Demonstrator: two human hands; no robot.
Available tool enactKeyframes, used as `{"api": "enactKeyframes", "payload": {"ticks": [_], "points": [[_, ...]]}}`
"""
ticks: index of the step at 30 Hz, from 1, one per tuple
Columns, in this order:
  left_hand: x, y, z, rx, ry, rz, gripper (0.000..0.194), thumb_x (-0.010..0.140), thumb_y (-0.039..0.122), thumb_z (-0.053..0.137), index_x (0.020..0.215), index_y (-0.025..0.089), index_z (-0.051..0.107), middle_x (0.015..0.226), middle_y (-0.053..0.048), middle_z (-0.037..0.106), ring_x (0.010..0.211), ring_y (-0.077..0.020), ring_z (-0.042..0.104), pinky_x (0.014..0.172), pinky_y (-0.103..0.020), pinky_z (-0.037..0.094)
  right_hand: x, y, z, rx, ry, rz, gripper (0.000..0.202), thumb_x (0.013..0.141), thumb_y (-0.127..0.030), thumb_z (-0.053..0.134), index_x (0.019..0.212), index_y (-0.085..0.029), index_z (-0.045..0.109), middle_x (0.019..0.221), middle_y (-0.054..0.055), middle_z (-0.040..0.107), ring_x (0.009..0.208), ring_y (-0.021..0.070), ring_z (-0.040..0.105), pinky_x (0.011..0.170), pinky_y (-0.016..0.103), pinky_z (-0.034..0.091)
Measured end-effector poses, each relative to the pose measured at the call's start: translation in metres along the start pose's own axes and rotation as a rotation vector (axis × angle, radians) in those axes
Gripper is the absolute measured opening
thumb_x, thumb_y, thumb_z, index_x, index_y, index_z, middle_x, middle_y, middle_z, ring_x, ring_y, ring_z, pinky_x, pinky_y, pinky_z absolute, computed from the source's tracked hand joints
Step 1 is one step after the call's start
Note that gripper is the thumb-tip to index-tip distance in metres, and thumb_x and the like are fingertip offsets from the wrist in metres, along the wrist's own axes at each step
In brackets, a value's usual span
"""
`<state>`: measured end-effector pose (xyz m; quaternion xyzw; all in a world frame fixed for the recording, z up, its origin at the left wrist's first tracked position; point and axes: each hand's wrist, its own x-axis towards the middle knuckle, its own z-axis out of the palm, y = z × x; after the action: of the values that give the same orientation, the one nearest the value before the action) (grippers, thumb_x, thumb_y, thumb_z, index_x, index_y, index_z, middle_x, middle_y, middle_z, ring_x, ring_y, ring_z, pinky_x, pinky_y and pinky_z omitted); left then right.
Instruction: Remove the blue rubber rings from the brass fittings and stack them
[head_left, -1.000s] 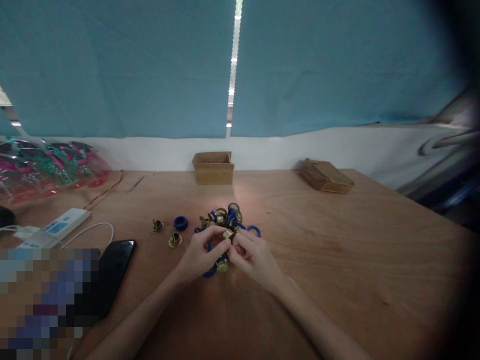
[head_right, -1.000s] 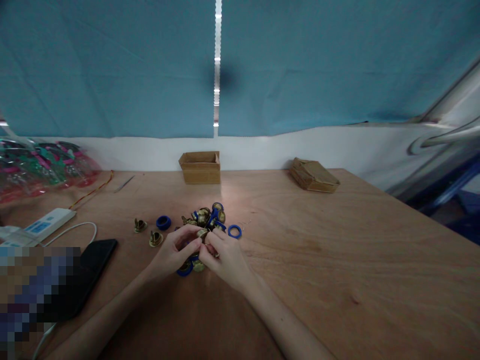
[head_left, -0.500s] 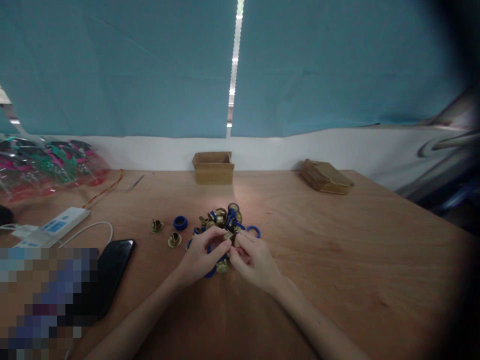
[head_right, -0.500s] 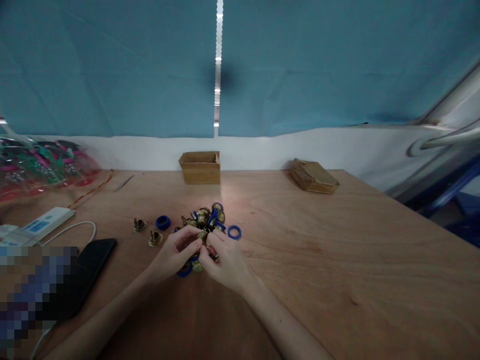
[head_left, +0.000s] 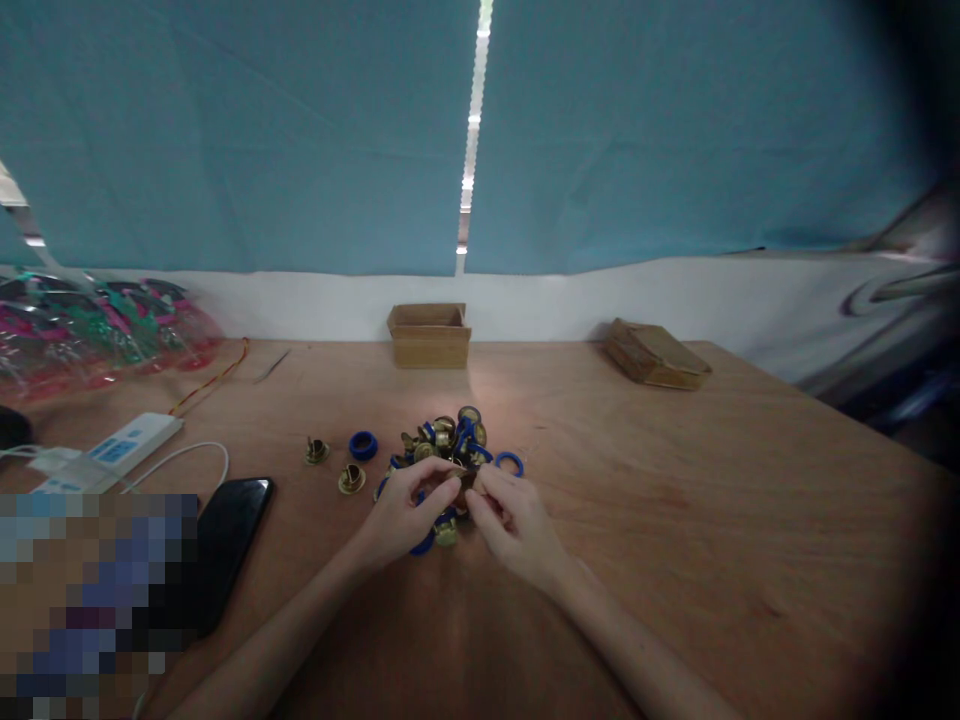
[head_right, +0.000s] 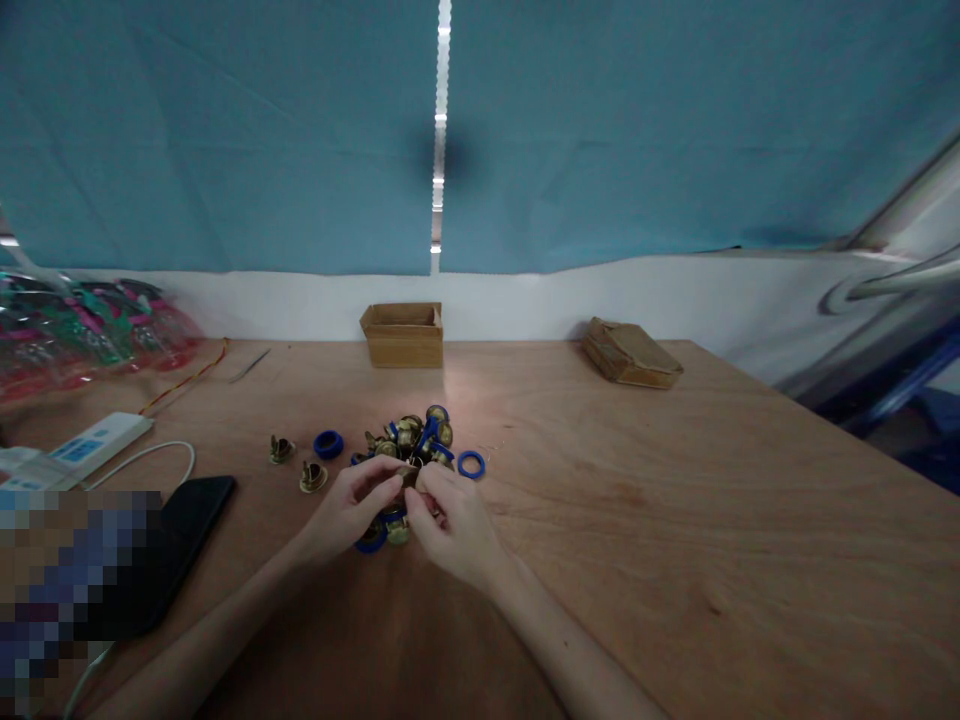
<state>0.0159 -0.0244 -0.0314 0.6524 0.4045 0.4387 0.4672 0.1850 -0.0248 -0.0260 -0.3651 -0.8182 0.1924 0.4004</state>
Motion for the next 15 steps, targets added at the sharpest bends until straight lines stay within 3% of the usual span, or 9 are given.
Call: {"api": "enactKeyframes", "payload": {"ticks": [8,12,15], "points": [[0.002,0.002,-0.002,-0.087,0.043,-0.043,0.027,0.088,0.033,0.051,0.104,0.016,0.065,0.101,-0.007,0.068,0.097,-0.0207,0.064,0.084,-0.029,0.051,0.006,0.002,-0.005,0.045,0.098,0.155,0.034,0.097,-0.027,0.034,0.065,-0.021,0.041,0.061,-0.002,0.044,0.057,0.0121,0.044,0.057,0.026,0.032],[0.003,0.009,-0.005,-0.093,0.093,-0.081,0.030,0.087,0.035,0.051,0.108,0.016,0.064,0.110,-0.008,0.067,0.102,-0.0220,0.062,0.083,-0.029,0.051,0.015,0.029,-0.015,-0.203,0.167,0.264,0.029,0.095,-0.030,0.039,0.068,-0.020,0.043,0.063,-0.001,0.049,0.060,0.0136,0.048,0.059,0.025,0.033],[0.004,0.012,-0.008,-0.064,0.141,-0.089,0.031,0.087,0.035,0.052,0.108,0.016,0.065,0.108,-0.008,0.067,0.102,-0.0217,0.061,0.086,-0.028,0.049,0.017,0.060,-0.025,-0.469,0.117,0.391,0.024,0.093,-0.028,0.039,0.072,-0.020,0.047,0.070,0.003,0.056,0.064,0.0157,0.051,0.059,0.026,0.033]]}}
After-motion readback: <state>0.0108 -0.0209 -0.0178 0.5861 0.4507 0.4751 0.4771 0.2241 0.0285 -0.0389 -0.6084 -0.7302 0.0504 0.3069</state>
